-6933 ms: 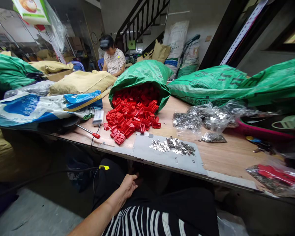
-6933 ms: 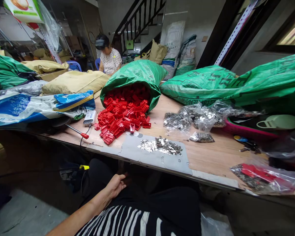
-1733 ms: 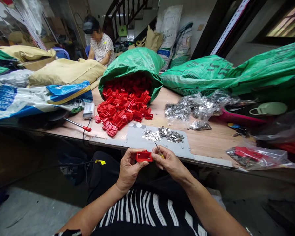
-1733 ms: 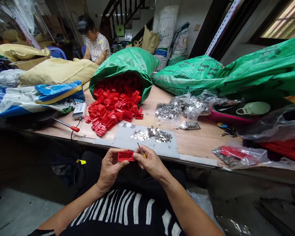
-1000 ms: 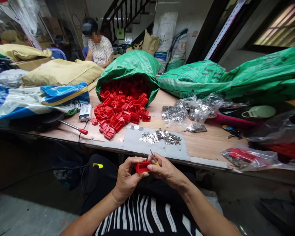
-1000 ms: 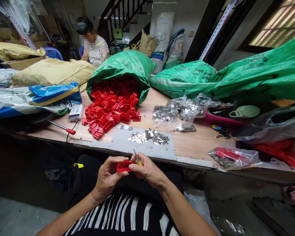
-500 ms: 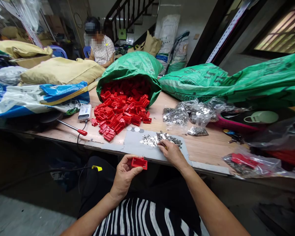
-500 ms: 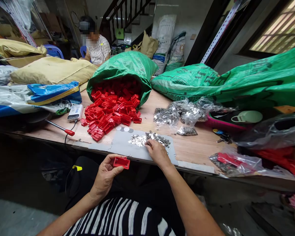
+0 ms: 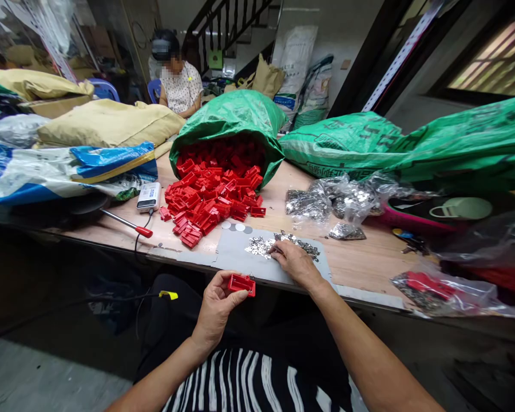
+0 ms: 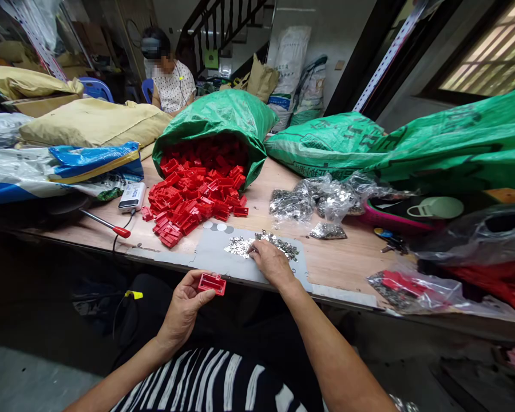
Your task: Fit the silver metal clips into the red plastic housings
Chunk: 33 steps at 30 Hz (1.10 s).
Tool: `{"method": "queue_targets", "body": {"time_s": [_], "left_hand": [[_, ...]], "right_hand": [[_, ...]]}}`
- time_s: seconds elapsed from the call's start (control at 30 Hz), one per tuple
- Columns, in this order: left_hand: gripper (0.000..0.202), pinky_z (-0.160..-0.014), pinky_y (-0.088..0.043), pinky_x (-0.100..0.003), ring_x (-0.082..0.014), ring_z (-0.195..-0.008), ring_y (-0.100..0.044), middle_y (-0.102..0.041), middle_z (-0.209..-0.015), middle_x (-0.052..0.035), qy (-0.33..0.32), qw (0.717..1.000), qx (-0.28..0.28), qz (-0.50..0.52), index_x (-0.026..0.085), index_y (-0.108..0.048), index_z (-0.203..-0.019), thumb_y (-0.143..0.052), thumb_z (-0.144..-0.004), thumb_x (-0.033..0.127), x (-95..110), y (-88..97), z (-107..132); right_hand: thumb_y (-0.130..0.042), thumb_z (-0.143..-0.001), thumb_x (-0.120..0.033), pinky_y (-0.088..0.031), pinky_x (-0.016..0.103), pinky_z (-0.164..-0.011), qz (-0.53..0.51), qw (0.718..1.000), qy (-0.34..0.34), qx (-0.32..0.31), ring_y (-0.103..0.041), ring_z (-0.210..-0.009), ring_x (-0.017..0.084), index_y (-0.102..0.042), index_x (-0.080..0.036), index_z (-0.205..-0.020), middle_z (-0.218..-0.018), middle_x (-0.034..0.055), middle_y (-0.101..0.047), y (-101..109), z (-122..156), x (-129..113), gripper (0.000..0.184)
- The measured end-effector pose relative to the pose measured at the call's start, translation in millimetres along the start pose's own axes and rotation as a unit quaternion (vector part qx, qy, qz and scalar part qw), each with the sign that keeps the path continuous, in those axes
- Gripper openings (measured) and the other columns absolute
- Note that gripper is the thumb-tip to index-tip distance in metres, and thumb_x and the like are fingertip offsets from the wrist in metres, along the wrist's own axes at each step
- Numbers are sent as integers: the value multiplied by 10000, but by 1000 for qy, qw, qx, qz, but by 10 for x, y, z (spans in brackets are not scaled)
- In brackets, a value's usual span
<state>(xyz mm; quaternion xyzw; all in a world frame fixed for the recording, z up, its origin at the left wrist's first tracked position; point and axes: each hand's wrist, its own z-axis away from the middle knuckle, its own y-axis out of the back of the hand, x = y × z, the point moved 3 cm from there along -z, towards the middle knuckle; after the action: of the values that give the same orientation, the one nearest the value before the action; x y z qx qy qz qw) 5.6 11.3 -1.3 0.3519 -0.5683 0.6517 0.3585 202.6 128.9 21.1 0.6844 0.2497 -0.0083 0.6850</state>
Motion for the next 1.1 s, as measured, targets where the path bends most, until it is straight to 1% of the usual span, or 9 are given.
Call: {"method": "queue_targets", "body": {"time_s": [0.1,0.3,0.47,0.67,0.8,0.93,1.0,1.1], "left_hand": [[319,-838,-509,-260,-143,-859,-669,-726,-947,-30,7,1000,-5,1,171,-615,-966,-775,-690,175,-13,-17,6],[323,-830,-500,-250,-132,-847,-660,-724,-943,-25,7,1000,-3,-6,173,-609,-972,-775,-696,178,-30,-15,18],[318,-831,-495,-249,-126,-839,-655,-723,-933,-23,5,1000,-2,-10,171,-608,-975,-772,-703,183,-41,2,19],[312,-829,-496,-248,-127,-837,-655,-721,-932,-24,5,1000,-1,-11,169,-609,-976,-768,-708,184,-35,-5,30],[307,-822,-497,-243,-123,-833,-651,-720,-921,-20,5,1000,2,-7,170,-613,-969,-769,-705,181,-14,-3,23],[301,-821,-495,-240,-119,-828,-648,-719,-917,-19,8,1000,3,4,170,-611,-964,-765,-706,174,-17,-1,13],[301,-820,-494,-238,-116,-825,-646,-719,-913,-19,10,1000,7,11,170,-608,-961,-765,-704,173,-27,-3,9],[305,-817,-497,-236,-114,-821,-646,-718,-903,-20,11,1000,13,17,168,-610,-952,-773,-694,173,-32,-15,0]], "right_hand": [[-554,-875,-207,-415,259,-759,12,1000,0,-4,-602,-875,175,-660,-229,-927,-949,33,-656,-7,-2,4,121],[-549,-883,-221,-409,260,-741,29,1000,4,-12,-603,-842,176,-654,-206,-882,-906,44,-657,10,-17,-17,106],[-540,-889,-227,-407,260,-748,8,1000,16,-1,-600,-862,173,-650,-214,-902,-946,43,-657,11,-9,-109,111],[-583,-845,-215,-397,254,-717,-4,1000,17,-13,-587,-820,162,-634,-213,-851,-889,29,-638,-9,-44,-163,51],[-590,-824,-210,-383,255,-682,-15,1000,11,1,-578,-787,161,-597,-213,-812,-859,22,-637,4,-21,-129,15],[-575,-823,-203,-387,263,-668,-44,999,4,17,-582,-748,166,-568,-214,-798,-808,14,-651,-6,29,-65,28],[-575,-822,-211,-402,270,-676,-68,997,-1,25,-592,-746,170,-564,-215,-844,-819,17,-657,-17,49,-26,26],[-571,-818,-218,-427,286,-706,-101,994,-5,39,-605,-776,180,-565,-216,-929,-863,31,-668,-14,65,17,111]]}}
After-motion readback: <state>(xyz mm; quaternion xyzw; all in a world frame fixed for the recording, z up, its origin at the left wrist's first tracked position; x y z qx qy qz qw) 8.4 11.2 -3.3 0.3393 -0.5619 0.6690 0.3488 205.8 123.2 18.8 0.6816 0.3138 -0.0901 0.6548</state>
